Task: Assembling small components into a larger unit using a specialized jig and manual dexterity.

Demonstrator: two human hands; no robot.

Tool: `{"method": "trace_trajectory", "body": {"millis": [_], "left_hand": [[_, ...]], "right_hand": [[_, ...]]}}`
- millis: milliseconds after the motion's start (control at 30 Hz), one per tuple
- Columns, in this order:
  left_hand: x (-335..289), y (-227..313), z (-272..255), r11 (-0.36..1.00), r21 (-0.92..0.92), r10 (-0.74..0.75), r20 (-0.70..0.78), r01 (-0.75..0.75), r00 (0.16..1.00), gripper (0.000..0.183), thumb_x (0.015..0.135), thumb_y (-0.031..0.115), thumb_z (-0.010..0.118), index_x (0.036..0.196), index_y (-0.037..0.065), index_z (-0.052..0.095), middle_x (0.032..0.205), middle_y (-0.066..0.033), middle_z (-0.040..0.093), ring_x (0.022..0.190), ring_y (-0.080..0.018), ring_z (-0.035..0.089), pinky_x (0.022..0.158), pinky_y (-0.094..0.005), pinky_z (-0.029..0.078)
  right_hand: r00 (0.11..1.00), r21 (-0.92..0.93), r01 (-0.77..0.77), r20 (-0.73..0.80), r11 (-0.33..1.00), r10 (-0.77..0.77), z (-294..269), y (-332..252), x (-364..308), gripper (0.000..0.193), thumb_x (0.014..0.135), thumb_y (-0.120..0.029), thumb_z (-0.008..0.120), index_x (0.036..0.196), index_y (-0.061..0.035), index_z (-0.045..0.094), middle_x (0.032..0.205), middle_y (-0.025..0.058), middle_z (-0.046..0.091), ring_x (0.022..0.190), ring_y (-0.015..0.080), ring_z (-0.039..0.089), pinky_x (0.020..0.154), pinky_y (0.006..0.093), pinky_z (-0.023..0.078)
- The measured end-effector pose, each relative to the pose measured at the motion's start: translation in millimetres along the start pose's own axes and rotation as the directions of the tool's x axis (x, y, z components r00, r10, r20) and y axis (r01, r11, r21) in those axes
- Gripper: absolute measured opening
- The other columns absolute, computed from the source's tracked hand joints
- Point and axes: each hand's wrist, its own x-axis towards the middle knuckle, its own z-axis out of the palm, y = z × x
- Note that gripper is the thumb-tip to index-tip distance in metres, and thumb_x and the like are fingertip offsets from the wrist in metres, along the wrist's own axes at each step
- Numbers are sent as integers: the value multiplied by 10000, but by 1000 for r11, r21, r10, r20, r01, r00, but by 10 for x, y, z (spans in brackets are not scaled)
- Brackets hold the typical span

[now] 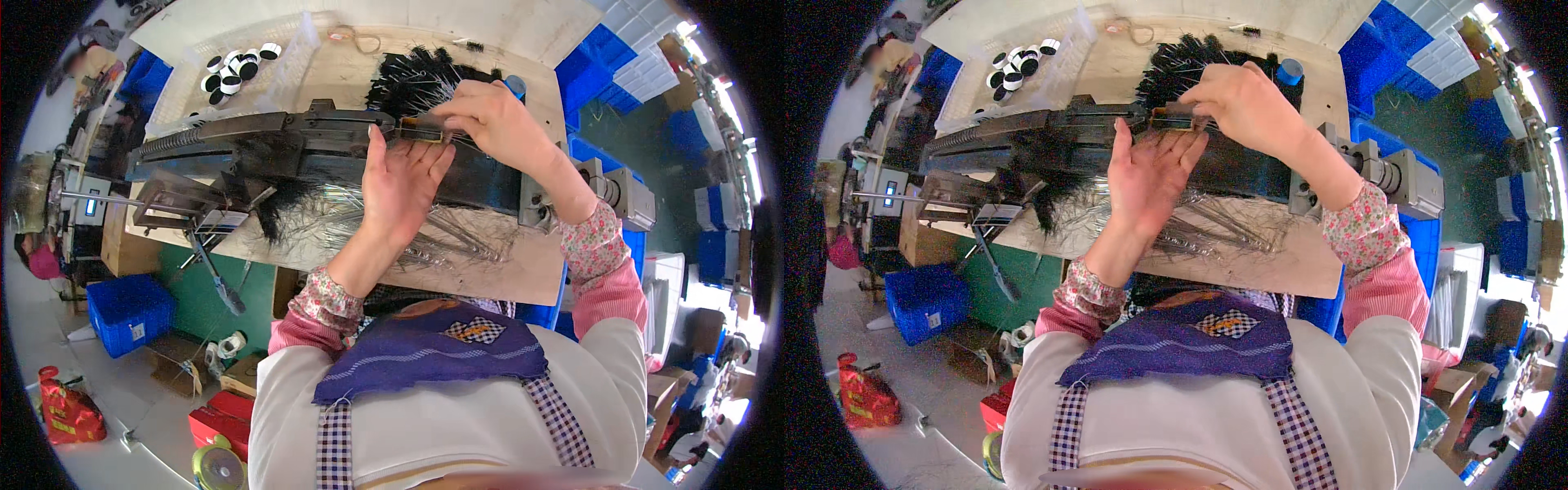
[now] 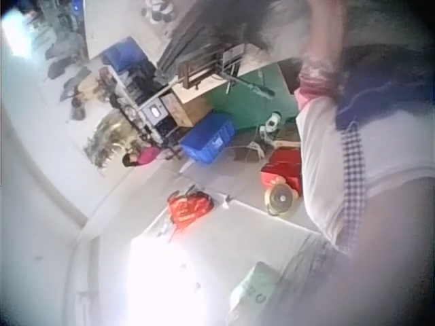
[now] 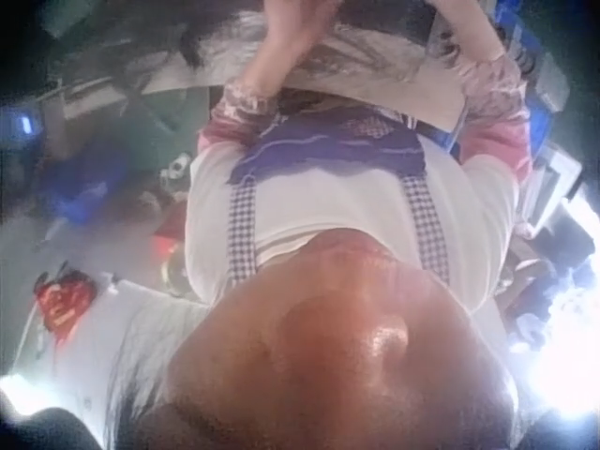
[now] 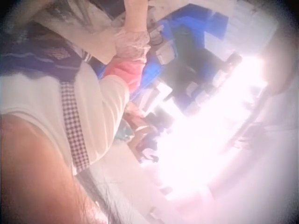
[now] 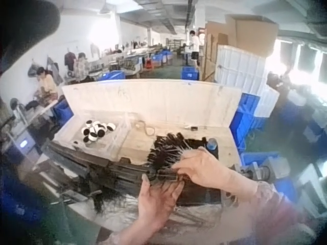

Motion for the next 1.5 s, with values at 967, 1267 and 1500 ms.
{"method": "trace_trajectory", "body": {"millis": [967, 1267, 1500], "left_hand": [[-102, -227, -32, 974, 213, 111, -131, -82, 985, 309, 962, 294, 499, 1097, 17, 523, 1162, -114, 562, 1128, -238, 509, 1057, -401, 353], [-508, -447, -77, 969, 196, -141, -66, 152, 988, 342, 936, 200, 528, 1203, -12, 517, 1239, -154, 540, 1170, -293, 503, 1046, -410, 369], [-1639, 1085, -1266, -864, 147, 478, 538, 481, 694, 797, 818, 335, 680, 1436, 16, 291, 1430, -224, 360, 1342, -411, 295, 1073, -559, 247]], "right_hand": [[944, -6, -287, 166, 958, 284, 213, -490, -1220, 259, 831, -129, 588, 1069, -49, 523, 874, 168, 622, 792, 365, 618, 618, 442, 492], [859, 42, -451, 293, 892, 421, 678, -213, -2274, 250, 828, -148, 622, 1051, -64, 546, 935, 142, 622, 855, 357, 604, 714, 437, 479], [845, 270, -532, 237, 803, 480, 503, -252, -2219, 195, 855, -139, 631, 997, -20, 573, 884, 139, 628, 786, 282, 628, 695, 359, 488]]}}
